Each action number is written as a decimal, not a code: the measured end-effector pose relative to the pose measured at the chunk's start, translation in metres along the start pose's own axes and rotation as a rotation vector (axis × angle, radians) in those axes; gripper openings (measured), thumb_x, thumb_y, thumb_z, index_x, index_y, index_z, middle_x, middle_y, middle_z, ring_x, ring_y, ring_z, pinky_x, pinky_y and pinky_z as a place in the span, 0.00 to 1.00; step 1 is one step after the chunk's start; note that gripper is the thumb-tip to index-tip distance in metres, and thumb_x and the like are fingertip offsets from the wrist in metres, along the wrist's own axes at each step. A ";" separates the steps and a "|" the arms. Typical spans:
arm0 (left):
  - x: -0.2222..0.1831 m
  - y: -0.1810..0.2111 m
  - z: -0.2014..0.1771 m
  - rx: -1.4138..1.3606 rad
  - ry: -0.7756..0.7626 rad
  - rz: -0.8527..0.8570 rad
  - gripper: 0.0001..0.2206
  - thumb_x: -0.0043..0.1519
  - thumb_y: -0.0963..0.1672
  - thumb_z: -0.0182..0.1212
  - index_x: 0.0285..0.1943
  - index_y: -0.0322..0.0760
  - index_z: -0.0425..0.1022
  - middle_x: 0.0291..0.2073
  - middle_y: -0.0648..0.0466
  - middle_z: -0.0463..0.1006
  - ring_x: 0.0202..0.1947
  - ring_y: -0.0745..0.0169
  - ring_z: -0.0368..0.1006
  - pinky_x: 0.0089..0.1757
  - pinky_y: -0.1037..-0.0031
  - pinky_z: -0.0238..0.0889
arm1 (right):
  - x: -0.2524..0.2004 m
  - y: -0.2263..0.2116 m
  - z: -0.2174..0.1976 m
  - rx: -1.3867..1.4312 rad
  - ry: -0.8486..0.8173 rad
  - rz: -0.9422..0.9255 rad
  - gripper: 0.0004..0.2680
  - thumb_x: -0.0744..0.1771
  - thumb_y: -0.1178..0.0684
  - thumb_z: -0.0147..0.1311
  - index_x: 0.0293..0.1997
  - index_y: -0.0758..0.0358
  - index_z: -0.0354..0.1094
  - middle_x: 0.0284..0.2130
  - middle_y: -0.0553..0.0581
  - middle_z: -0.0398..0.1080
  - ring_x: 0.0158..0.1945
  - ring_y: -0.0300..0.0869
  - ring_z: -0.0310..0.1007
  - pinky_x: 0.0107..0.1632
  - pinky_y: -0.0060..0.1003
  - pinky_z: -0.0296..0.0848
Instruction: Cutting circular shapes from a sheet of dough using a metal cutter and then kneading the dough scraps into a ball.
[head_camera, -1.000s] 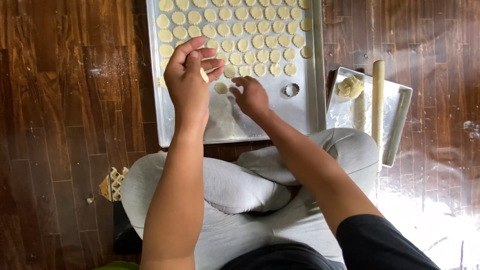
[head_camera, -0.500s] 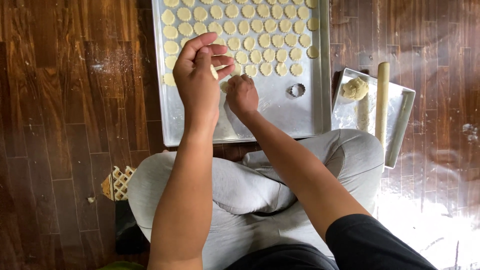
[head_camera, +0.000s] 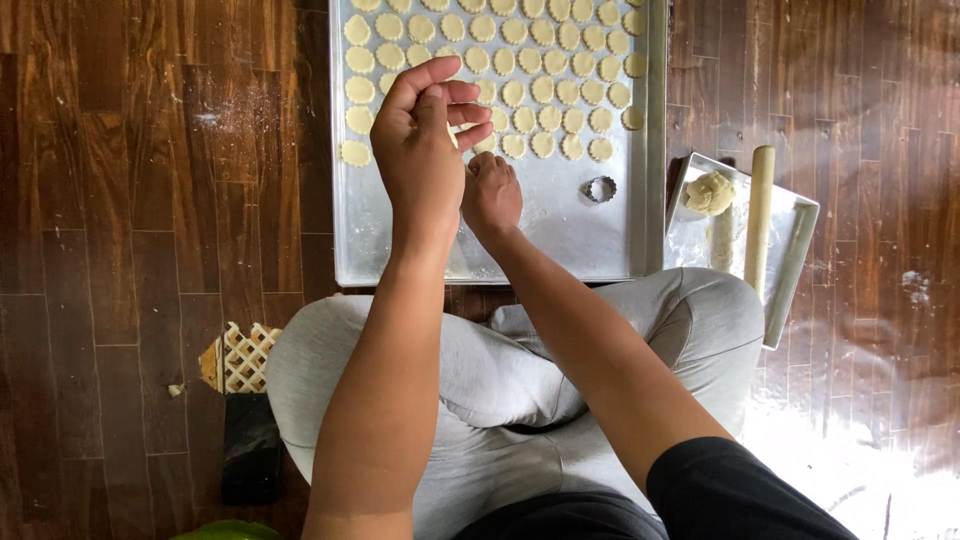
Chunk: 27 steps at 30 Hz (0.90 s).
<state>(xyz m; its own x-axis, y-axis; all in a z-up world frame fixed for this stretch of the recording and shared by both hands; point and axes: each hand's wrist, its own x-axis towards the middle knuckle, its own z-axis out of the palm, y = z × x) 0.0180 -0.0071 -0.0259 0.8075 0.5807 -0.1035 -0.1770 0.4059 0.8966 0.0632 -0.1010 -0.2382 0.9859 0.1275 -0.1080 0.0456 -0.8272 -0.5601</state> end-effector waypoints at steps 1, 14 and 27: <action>0.000 0.001 0.000 -0.001 0.000 0.001 0.12 0.67 0.38 0.44 0.52 0.33 0.75 0.37 0.49 0.80 0.34 0.62 0.78 0.40 0.70 0.79 | 0.000 0.000 0.001 -0.001 0.001 -0.001 0.07 0.67 0.49 0.48 0.34 0.60 0.68 0.33 0.56 0.71 0.41 0.51 0.70 0.44 0.47 0.69; 0.001 0.001 -0.002 -0.016 0.010 0.000 0.13 0.67 0.37 0.45 0.52 0.33 0.76 0.36 0.50 0.80 0.34 0.63 0.78 0.40 0.70 0.79 | 0.012 0.034 -0.036 0.114 -0.149 -0.131 0.02 0.68 0.57 0.49 0.40 0.61 0.65 0.33 0.58 0.73 0.37 0.51 0.72 0.41 0.48 0.70; -0.001 -0.002 0.008 0.041 0.017 -0.105 0.12 0.67 0.38 0.45 0.52 0.31 0.75 0.37 0.49 0.79 0.32 0.63 0.77 0.40 0.71 0.79 | 0.107 0.185 -0.155 -0.096 0.151 0.088 0.08 0.66 0.56 0.54 0.49 0.61 0.72 0.36 0.56 0.77 0.39 0.49 0.75 0.44 0.45 0.72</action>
<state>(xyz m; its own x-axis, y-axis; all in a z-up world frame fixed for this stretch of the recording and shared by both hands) 0.0217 -0.0144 -0.0241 0.8106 0.5485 -0.2051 -0.0679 0.4359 0.8974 0.2026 -0.3255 -0.2259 0.9994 -0.0251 -0.0241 -0.0336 -0.8806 -0.4727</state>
